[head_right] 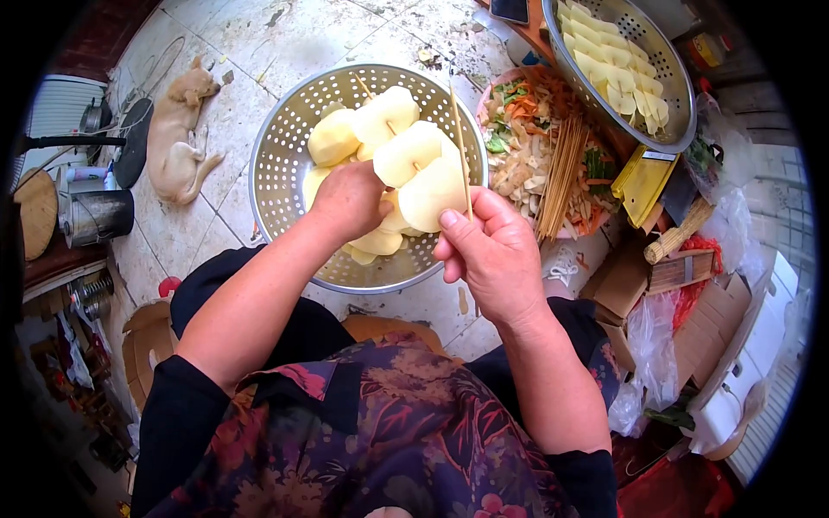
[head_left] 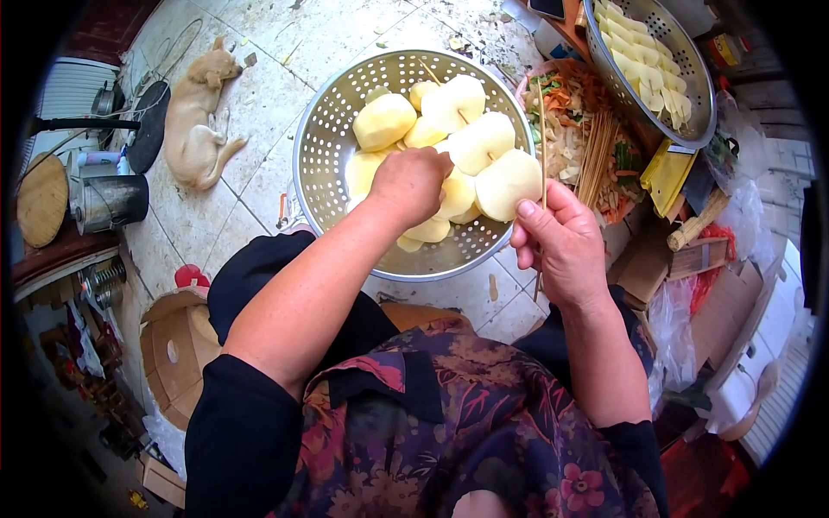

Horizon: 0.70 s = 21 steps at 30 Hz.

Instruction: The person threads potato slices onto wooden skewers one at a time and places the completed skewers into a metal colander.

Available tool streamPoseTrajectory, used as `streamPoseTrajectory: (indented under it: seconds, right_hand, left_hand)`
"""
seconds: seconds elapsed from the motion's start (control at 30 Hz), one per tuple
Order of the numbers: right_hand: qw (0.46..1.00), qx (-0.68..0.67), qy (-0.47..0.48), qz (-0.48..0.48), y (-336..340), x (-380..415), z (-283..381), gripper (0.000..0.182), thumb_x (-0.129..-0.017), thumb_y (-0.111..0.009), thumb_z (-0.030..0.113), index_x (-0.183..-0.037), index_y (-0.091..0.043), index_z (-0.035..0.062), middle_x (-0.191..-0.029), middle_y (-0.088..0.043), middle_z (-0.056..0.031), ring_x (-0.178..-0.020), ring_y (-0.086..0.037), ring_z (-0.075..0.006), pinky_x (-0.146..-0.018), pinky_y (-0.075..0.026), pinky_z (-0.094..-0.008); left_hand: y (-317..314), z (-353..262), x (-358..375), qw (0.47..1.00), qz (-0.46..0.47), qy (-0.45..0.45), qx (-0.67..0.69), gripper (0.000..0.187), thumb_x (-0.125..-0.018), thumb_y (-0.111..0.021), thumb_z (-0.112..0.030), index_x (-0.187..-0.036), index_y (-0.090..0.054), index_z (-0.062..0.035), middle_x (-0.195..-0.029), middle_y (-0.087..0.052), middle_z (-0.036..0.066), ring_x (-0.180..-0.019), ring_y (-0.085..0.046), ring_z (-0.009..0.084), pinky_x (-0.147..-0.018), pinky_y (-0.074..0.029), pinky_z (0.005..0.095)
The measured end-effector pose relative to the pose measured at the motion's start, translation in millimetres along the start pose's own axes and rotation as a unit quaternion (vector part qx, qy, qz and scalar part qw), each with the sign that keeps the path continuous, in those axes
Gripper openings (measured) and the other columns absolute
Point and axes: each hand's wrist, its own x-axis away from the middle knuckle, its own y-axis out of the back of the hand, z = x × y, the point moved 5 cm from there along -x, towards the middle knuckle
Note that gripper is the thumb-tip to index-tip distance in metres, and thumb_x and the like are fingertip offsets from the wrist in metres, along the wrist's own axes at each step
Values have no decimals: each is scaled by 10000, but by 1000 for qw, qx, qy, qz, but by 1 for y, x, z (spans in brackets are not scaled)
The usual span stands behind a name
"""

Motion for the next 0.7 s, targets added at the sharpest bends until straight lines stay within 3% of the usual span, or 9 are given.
streamPoseTrajectory:
  seconds: [0.07, 0.13, 0.33, 0.47, 0.7]
  right_hand:
    - [1000, 3, 1, -1, 0, 1, 1, 191, -926, -544, 130, -1070, -561, 6, -663, -582, -22, -468, -478, -49, -440, -402, -162]
    - [1000, 6, 0, -5, 0, 1, 3, 189, -925, -546, 131, -1067, -563, 6, -661, -581, -19, -469, -477, -47, -439, -401, -162]
    - [1000, 10, 3, -3, -1, 0, 2, 189, -923, -552, 138, -1058, -570, 7, -661, -585, -18, -465, -477, -43, -437, -399, -161]
    - [1000, 9, 0, 4, -3, 0, 3, 189, -922, -555, 139, -1056, -572, 6, -660, -586, -18, -464, -477, -43, -438, -398, -160]
    - [1000, 7, 1, 5, -1, 0, 2, 194, -921, -554, 136, -1059, -568, 1, -666, -587, -20, -469, -479, -43, -439, -399, -160]
  left_hand:
    - [4, -1, -1, 1000, 11, 0, -4, 130, -735, -616, -103, -859, -600, -68, -874, -633, 120, -814, -621, 302, -714, -484, 413]
    - [2, 7, -4, 994, 84, 74, 18, 125, -741, -604, -103, -861, -594, -68, -891, -647, 112, -803, -627, 304, -686, -494, 419]
    - [15, 4, 6, 991, 45, 109, 69, 195, -736, -675, -179, -893, -616, -81, -945, -639, 139, -842, -624, 296, -744, -496, 400]
    - [-6, 4, -1, 1000, 4, 11, 18, 223, -730, -701, -212, -902, -629, -90, -979, -632, 149, -864, -623, 290, -759, -493, 391]
    - [-15, 14, -8, 990, 90, 70, 85, 173, -733, -689, -182, -810, -594, -61, -802, -644, 130, -772, -627, 301, -695, -495, 396]
